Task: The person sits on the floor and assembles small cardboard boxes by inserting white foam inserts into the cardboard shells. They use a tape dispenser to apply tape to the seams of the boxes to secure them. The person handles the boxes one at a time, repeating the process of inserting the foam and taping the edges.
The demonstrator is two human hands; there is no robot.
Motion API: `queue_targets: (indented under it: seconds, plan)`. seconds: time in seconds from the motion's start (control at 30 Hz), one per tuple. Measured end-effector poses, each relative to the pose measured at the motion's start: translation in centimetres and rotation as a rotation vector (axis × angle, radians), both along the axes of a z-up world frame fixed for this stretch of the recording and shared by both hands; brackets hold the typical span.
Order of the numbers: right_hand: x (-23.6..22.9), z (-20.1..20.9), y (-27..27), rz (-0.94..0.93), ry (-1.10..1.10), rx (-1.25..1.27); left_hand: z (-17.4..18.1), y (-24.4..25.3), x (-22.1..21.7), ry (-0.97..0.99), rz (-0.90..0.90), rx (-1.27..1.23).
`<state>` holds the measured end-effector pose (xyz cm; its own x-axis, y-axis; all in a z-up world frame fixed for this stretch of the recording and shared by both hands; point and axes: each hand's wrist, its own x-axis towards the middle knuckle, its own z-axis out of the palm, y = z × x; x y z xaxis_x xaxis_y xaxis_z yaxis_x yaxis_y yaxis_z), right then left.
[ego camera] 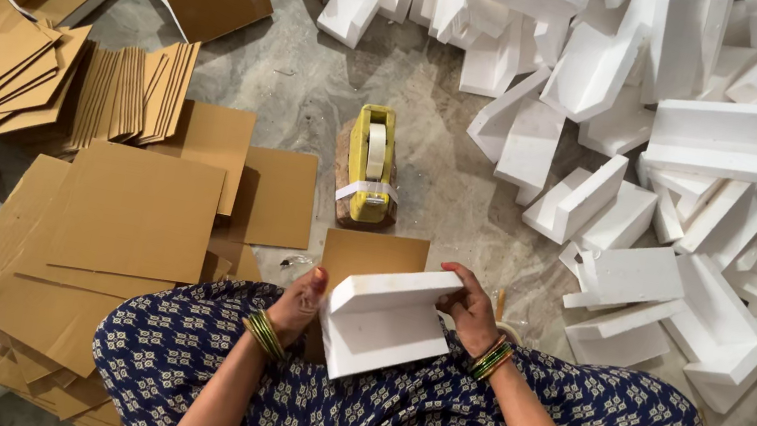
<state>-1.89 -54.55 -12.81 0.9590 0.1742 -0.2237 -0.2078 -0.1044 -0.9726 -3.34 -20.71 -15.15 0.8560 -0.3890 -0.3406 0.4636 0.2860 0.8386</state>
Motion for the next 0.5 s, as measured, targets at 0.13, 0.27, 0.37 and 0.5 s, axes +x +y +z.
queue_targets:
  seconds: [0.13,0.27,0.37,0.5]
  plan:
    - [-0.9,-0.8,0.0,-0.037,0.014,-0.004,4.8,0.3,-0.4,-0.078,-0.11,0.065]
    - [-0.6,-0.6,0.4,-0.029,-0.023,-0.04,7.5,0.1,0.0,-0.045,-0.074,0.264]
    - [-0.7,-0.4,0.7,-0.015,-0.037,-0.016,6.7,-0.1,0.0,0.027,-0.018,0.238]
    - [-0.2,1.3,1.9,-0.017,-0.108,0.002,4.3,0.1,0.3,0.059,0.091,0.115]
